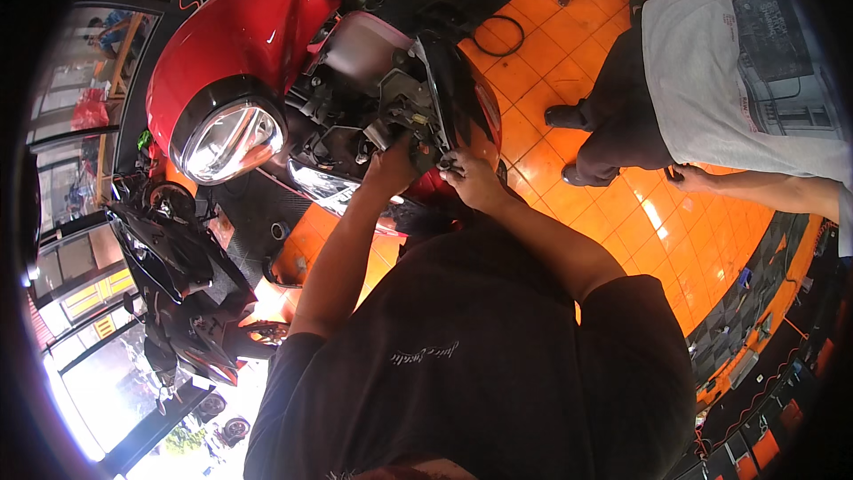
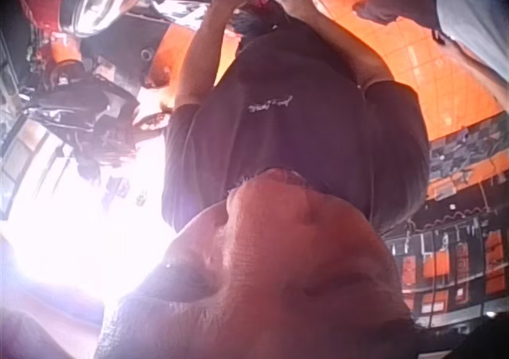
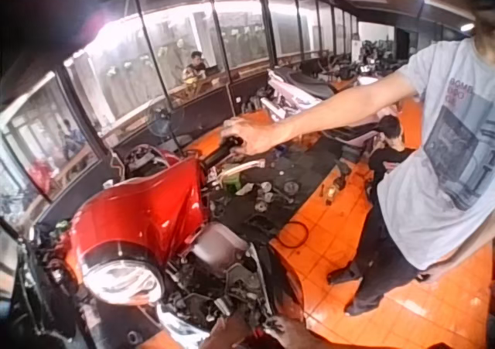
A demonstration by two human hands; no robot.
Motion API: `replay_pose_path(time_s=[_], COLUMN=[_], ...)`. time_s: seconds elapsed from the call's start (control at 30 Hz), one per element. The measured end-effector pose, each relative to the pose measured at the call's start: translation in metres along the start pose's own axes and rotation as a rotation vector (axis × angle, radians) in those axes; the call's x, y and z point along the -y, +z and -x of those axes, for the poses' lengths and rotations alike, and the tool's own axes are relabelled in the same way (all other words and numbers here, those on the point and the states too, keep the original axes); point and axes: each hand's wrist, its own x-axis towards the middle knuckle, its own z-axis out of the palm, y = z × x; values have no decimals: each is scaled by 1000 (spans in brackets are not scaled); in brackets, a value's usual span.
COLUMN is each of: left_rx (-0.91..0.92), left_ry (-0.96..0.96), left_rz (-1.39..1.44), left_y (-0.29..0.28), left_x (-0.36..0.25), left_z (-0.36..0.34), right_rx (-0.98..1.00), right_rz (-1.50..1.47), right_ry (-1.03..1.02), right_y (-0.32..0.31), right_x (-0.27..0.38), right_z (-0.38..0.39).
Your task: The person attaches and aligns panels of a motorcycle fairing, first positioning internal components and then fitting larger red and black body panels together by hand.
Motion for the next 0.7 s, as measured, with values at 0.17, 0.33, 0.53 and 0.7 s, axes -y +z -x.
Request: replay_pose_path(time_s=[0.17, 0.33, 0.53, 0.7], left_rx=[53, -30, -327, -282], left_ry=[-57, 102, 451, 331], left_rz=[-20, -135, -489, -521], left_y=[-13, 5, 38, 32], left_x=[-5, 19, 57, 37], left_z=[1, -3, -15, -17], right_rx=[36, 92, -57, -157], right_rz=[97, 309, 335, 579], right_ry=[12, 69, -179, -317], right_y=[-7, -10, 10, 20], right_x=[10, 29, 29, 31], right_z=[-2, -2, -5, -18])
